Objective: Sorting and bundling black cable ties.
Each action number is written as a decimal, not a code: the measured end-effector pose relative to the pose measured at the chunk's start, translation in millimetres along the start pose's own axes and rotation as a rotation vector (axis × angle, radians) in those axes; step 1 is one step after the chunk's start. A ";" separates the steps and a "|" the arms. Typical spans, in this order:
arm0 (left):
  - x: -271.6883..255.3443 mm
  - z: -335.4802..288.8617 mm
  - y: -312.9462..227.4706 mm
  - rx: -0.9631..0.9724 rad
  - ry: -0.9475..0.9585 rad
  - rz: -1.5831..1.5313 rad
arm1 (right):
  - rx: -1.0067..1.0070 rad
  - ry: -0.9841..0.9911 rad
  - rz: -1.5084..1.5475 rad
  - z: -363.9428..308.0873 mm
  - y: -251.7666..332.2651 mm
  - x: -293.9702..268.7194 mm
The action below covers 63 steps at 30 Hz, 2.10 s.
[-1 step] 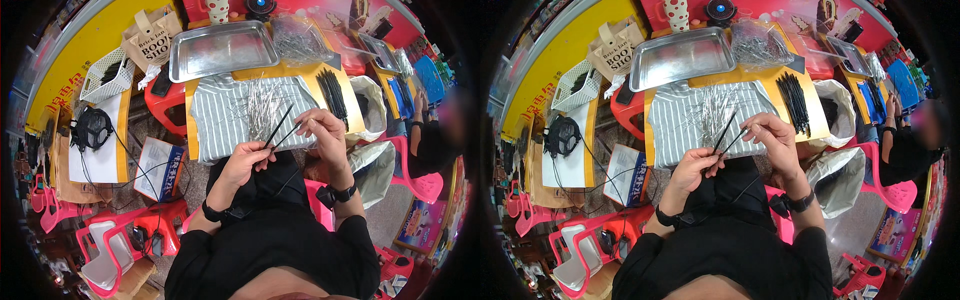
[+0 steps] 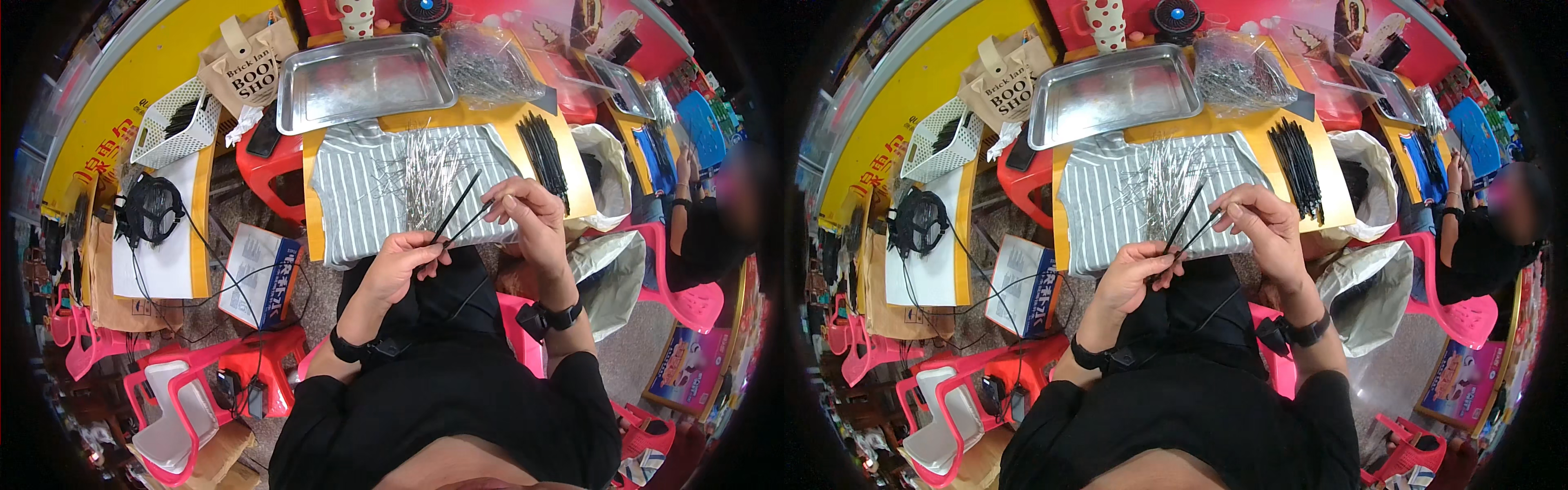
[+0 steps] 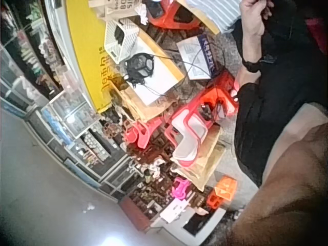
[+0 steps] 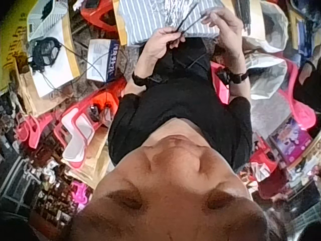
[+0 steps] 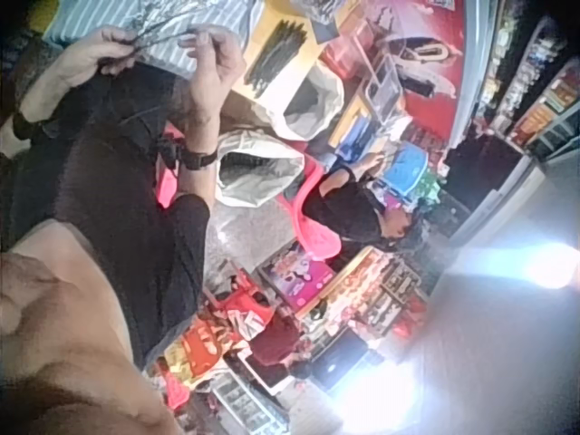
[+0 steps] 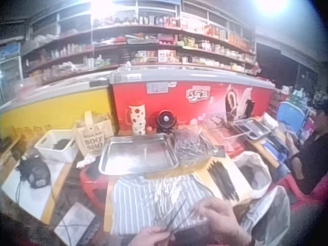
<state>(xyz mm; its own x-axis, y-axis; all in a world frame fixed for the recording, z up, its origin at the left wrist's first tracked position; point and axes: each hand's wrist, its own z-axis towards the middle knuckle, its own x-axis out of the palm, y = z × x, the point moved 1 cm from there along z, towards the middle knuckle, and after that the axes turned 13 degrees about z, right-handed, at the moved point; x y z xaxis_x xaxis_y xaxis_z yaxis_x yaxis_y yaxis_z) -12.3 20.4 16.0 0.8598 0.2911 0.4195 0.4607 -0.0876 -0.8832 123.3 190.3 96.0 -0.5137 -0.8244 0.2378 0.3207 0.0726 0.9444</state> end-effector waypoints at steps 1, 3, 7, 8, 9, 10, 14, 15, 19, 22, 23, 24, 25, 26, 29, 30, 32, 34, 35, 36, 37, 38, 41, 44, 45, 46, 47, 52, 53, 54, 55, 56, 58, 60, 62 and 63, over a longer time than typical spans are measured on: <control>-0.2 0.2 0.3 0.000 -0.002 0.000 | -0.013 0.020 -0.021 0.2 0.8 0.3; 0.2 0.5 0.2 0.023 0.010 0.065 | -0.009 0.005 -0.037 -0.3 1.3 0.8; 5.0 -2.3 -3.1 0.037 0.004 0.143 | 0.057 -0.119 -0.003 -2.1 -7.6 -3.4; 5.5 -2.5 -3.2 0.046 -0.011 0.180 | 0.057 -0.120 -0.003 -3.2 -12.6 -4.6; 5.9 -2.6 -3.2 0.055 -0.026 0.217 | 0.071 -0.139 0.075 -4.3 -18.5 -5.8; 6.1 -2.3 -2.3 0.056 -0.025 0.217 | 0.084 -0.157 0.152 -5.4 -21.7 -5.8; 2.5 -1.9 4.6 0.090 -0.078 0.131 | 0.068 -0.178 0.344 -18.6 -38.3 15.1; 2.6 -1.0 4.9 0.100 -0.083 0.117 | 0.108 -0.173 0.284 -25.8 -45.7 19.6; 6.1 -2.6 4.3 0.111 -0.114 0.134 | 0.075 -0.202 0.268 -40.7 -63.0 45.3; 6.1 -6.1 4.1 0.144 -0.117 0.135 | 0.010 -0.221 0.074 -41.1 -62.5 49.9; 7.7 -6.8 4.2 0.148 -0.145 0.183 | 0.009 -0.221 0.072 -41.1 -62.8 51.5; 9.0 -6.9 4.4 0.153 -0.173 0.231 | -0.028 -0.268 0.040 -41.4 -63.4 54.8; 10.0 -5.7 5.8 0.154 -0.171 0.230 | -0.065 -0.315 0.007 -40.9 -64.0 58.4; 10.9 -4.6 8.4 0.181 -0.194 0.255 | -0.095 -0.325 0.024 -39.8 -63.6 62.2; 14.2 -3.7 9.2 0.204 -0.241 0.301 | -0.127 -0.396 0.044 -38.4 -72.6 66.2; 14.6 -3.8 8.6 0.201 -0.266 0.324 | -0.127 -0.395 0.044 -39.0 -74.2 64.1; 12.4 -2.8 10.9 0.207 -0.270 0.335 | -0.033 -0.351 0.168 -39.8 -76.1 58.1; 8.4 -3.1 10.0 0.216 -0.276 0.352 | 0.021 -0.329 0.257 -37.1 -75.7 57.2; 5.8 -2.7 7.2 0.192 -0.284 0.340 | 0.075 -0.305 0.340 -34.1 -75.0 56.2; 3.0 -2.3 2.7 0.169 -0.291 0.328 | 0.123 -0.257 0.397 -32.7 -71.9 55.0; -3.2 -1.0 -5.6 0.174 -0.295 0.338 | 0.117 -0.251 0.404 -30.6 -67.2 54.0; -10.3 1.3 -21.6 0.140 -0.336 0.329 | 0.165 -0.224 0.319 -30.4 -61.9 52.1; -51.0 24.1 -68.7 0.252 -0.496 0.364 | 0.194 -0.183 0.210 -34.0 -55.3 38.0; -105.9 60.0 -122.2 0.309 -0.649 0.584 | 0.201 -0.205 0.122 -38.7 -55.2 25.3; -124.6 77.6 -137.9 0.281 -0.706 0.675 | 0.192 -0.204 0.129 -40.6 -56.8 21.8; -151.3 99.0 -146.2 0.301 -0.768 0.889 | 0.198 -0.201 0.113 -42.2 -58.9 18.5; -177.1 119.9 -148.0 0.321 -0.821 1.102 | 0.204 -0.205 0.093 -43.1 -59.2 15.6; -226.8 171.9 -146.4 -0.053 -1.047 1.638 | 0.114 -0.172 -0.109 -42.9 -55.4 -1.5; -238.5 175.9 -141.5 -0.110 -1.042 1.703 | 0.111 -0.201 -0.124 -42.1 -49.2 -8.6; -237.1 180.3 -139.9 -0.166 -1.085 1.692 | 0.038 -0.200 -0.305 -39.1 -42.4 -15.4; -234.6 185.2 -136.0 -0.225 -1.131 1.679 | -0.031 -0.193 -0.486 -36.1 -36.9 -22.3; -216.2 183.9 -138.8 -0.272 -1.156 1.711 | -0.113 -0.263 -0.539 -33.9 -38.3 -33.2; -192.3 178.1 -142.3 -0.301 -1.163 1.795 | -0.207 -0.409 -0.704 -27.5 -31.4 -58.7; -167.4 159.3 -151.5 -0.254 -1.118 1.806 | -0.282 -0.525 -0.859 -20.0 -25.7 -86.9; -134.0 139.7 -158.9 -0.143 -1.070 1.794 | -0.279 -0.604 -0.980 -17.8 -26.3 -116.9; -133.6 126.5 -154.4 -0.146 -1.071 1.792 | -0.269 -0.618 -1.038 -15.6 -25.5 -126.7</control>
<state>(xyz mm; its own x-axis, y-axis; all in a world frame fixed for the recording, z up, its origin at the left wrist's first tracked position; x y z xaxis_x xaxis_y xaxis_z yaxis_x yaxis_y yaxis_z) -226.2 115.5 69.8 -0.1340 0.1246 -0.9831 -0.4828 -0.8746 -0.0450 192.6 284.2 38.2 -0.8882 -0.0149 -0.4592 -0.3466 -0.6345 0.6909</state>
